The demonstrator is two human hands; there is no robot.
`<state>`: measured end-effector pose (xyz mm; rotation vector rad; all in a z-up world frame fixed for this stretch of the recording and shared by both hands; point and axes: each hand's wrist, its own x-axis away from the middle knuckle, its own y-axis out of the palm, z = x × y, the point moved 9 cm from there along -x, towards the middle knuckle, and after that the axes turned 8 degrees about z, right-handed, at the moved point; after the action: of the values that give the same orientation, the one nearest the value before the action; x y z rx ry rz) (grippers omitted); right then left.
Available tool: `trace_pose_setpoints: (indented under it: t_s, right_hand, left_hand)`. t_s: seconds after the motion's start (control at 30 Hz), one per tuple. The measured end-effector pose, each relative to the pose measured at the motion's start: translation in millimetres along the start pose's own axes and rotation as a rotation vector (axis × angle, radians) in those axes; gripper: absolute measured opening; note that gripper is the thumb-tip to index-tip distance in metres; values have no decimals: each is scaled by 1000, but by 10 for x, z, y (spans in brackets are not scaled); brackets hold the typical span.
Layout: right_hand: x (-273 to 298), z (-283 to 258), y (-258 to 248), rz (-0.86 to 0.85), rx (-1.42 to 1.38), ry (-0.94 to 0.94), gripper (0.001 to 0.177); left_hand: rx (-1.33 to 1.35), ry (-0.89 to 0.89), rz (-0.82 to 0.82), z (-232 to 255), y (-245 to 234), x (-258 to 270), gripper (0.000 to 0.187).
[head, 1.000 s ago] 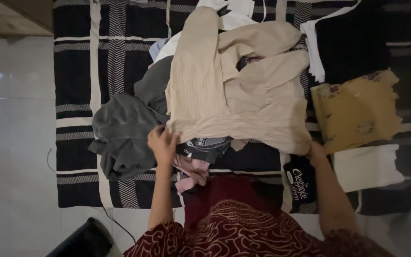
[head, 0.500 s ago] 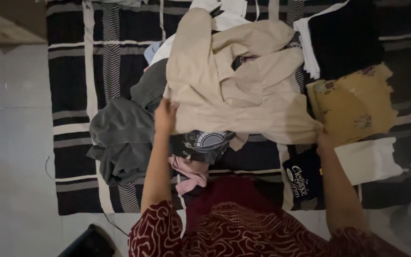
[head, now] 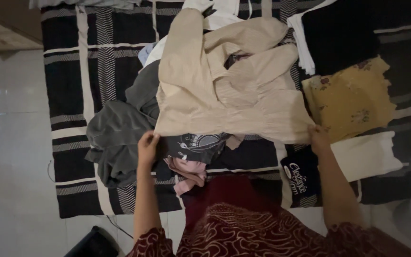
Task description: Folding various items of laundry on a bed.
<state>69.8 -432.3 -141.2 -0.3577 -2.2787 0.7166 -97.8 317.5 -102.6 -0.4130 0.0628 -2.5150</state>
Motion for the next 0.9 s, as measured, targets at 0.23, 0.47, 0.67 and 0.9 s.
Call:
trace_pose_setpoints:
  t_s: [0.23, 0.47, 0.67, 0.9]
  right_hand:
    - [-278, 258, 119, -107, -221, 23, 43]
    - [-221, 140, 8, -47, -7, -175, 40]
    - [-328, 40, 153, 175, 240, -447, 31]
    - [969, -2011, 945, 298, 155, -1007, 16]
  left_hand:
    - [-475, 425, 5, 553, 81, 198, 24]
    - [-590, 361, 127, 232, -97, 239, 27]
    - [-485, 2, 231, 129, -49, 436, 33]
    - [-348, -153, 316, -102, -168, 441, 29]
